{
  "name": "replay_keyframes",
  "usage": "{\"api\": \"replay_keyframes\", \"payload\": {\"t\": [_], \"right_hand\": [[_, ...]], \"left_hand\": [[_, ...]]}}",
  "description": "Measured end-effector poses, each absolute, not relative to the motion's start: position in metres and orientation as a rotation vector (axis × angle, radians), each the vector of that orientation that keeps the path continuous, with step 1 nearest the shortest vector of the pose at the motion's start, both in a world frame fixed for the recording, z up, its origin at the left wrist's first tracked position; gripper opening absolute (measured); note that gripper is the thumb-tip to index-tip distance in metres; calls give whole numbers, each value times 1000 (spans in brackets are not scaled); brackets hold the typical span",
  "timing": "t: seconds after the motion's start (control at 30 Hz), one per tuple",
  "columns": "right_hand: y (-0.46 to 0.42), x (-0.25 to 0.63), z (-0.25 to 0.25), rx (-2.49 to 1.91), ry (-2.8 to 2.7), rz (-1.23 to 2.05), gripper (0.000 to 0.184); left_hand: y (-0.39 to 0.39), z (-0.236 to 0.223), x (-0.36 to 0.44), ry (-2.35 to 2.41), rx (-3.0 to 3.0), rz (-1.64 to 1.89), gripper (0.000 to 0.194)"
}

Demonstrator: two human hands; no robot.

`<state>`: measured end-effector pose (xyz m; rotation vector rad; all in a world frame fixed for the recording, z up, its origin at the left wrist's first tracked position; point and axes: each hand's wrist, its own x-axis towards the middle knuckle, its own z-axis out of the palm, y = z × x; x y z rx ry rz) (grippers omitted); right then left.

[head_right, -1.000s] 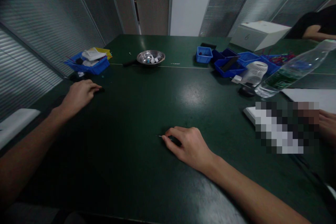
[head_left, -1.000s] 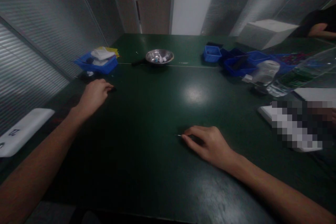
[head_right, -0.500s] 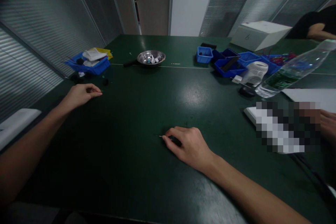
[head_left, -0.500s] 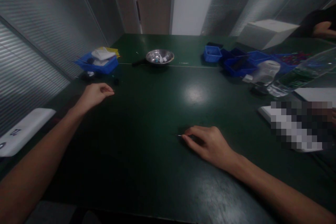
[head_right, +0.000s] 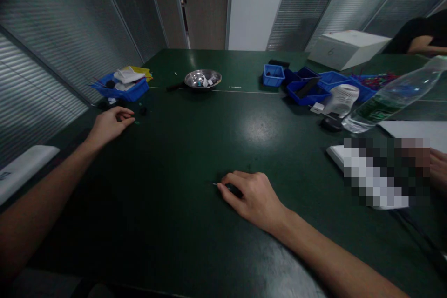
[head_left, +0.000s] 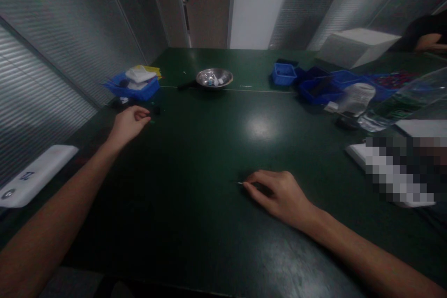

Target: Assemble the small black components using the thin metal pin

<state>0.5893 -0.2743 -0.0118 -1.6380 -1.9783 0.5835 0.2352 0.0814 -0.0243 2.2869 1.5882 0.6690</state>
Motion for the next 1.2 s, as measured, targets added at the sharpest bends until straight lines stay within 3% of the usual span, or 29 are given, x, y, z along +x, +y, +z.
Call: {"api": "replay_keyframes", "payload": {"t": [0.17, 0.4, 0.67, 0.93, 1.07, 1.2], "right_hand": [[-275, 589, -9, -1646, -1976, 571, 30], [-273, 589, -10, -1649, -1971, 559, 32], [-273, 589, -13, -1643, -1966, 586, 31], [-274, 588, -10, -1642, -1975, 565, 31], [-274, 588, -12, -1641, -1967, 569, 32], [-275, 589, -13, -1638, -1968, 580, 31]], "left_hand": [[86, -30, 253, 1666, 2306, 712, 43], [96, -32, 263, 1609, 2299, 860, 32], [93, -11, 227, 1485, 2415, 648, 32], [106, -3, 214, 975, 2792, 305, 30], [108, -7, 211, 922, 2877, 216, 39], [105, -4, 210, 943, 2907, 140, 37]]}}
